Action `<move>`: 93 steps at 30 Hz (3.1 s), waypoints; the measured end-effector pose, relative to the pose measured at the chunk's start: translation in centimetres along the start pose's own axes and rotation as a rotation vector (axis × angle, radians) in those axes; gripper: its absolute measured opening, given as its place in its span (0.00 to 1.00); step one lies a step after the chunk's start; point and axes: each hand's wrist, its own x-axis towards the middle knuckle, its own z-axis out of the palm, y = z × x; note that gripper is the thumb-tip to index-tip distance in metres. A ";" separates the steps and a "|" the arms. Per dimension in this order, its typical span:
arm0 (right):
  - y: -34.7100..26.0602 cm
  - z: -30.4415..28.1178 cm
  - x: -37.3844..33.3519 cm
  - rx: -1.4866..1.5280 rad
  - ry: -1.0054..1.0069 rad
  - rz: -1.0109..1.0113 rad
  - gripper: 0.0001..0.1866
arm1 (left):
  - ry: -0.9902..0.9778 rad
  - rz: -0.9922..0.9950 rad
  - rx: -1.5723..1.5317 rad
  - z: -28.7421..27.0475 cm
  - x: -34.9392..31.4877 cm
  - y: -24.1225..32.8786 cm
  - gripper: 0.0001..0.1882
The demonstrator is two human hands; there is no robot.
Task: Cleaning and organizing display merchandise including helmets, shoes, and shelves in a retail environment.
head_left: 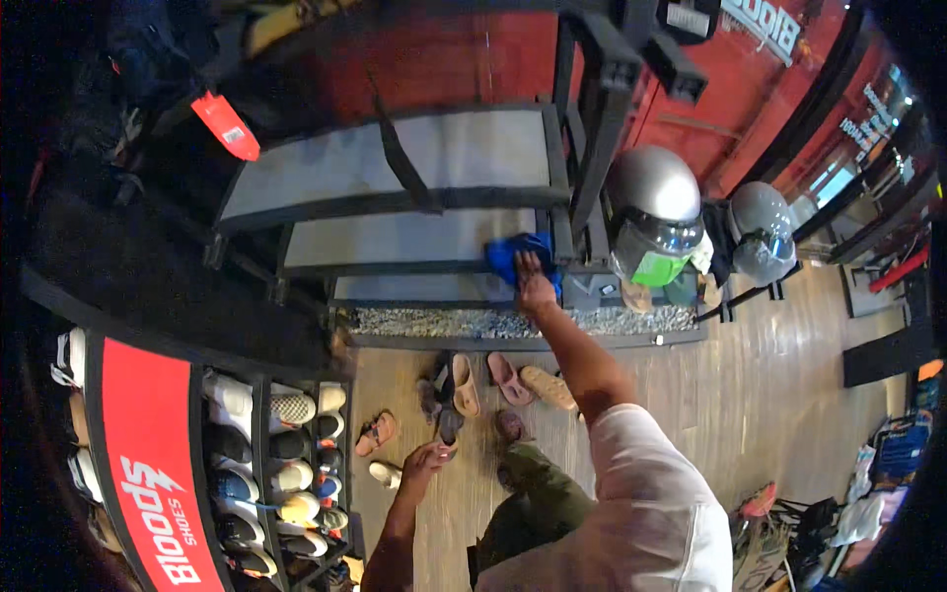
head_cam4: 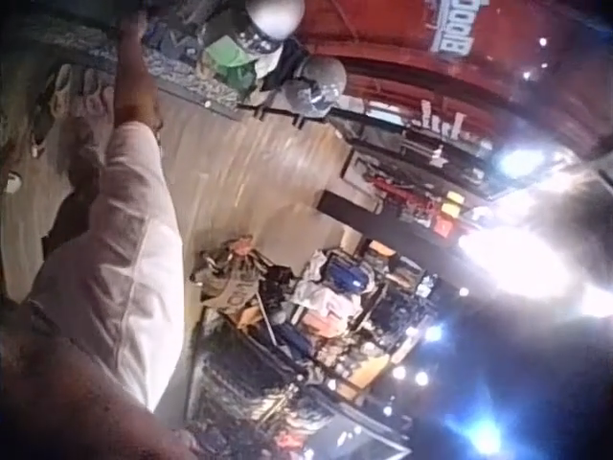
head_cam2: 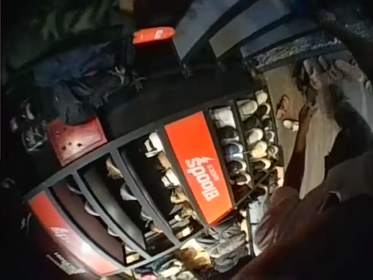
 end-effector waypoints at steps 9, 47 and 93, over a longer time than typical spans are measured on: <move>-3.1 -6.1 -8.1 0.501 0.059 0.179 0.20 | 0.055 0.010 -0.173 0.0 -9.6 -4.9 0.16; 38.6 -29.3 -4.5 1.201 -0.141 0.526 0.20 | 0.462 0.497 0.439 50.8 17.2 27.9 0.32; 36.3 -39.4 -3.6 1.779 0.066 0.502 0.39 | -0.009 0.627 -0.069 51.2 7.8 38.9 0.35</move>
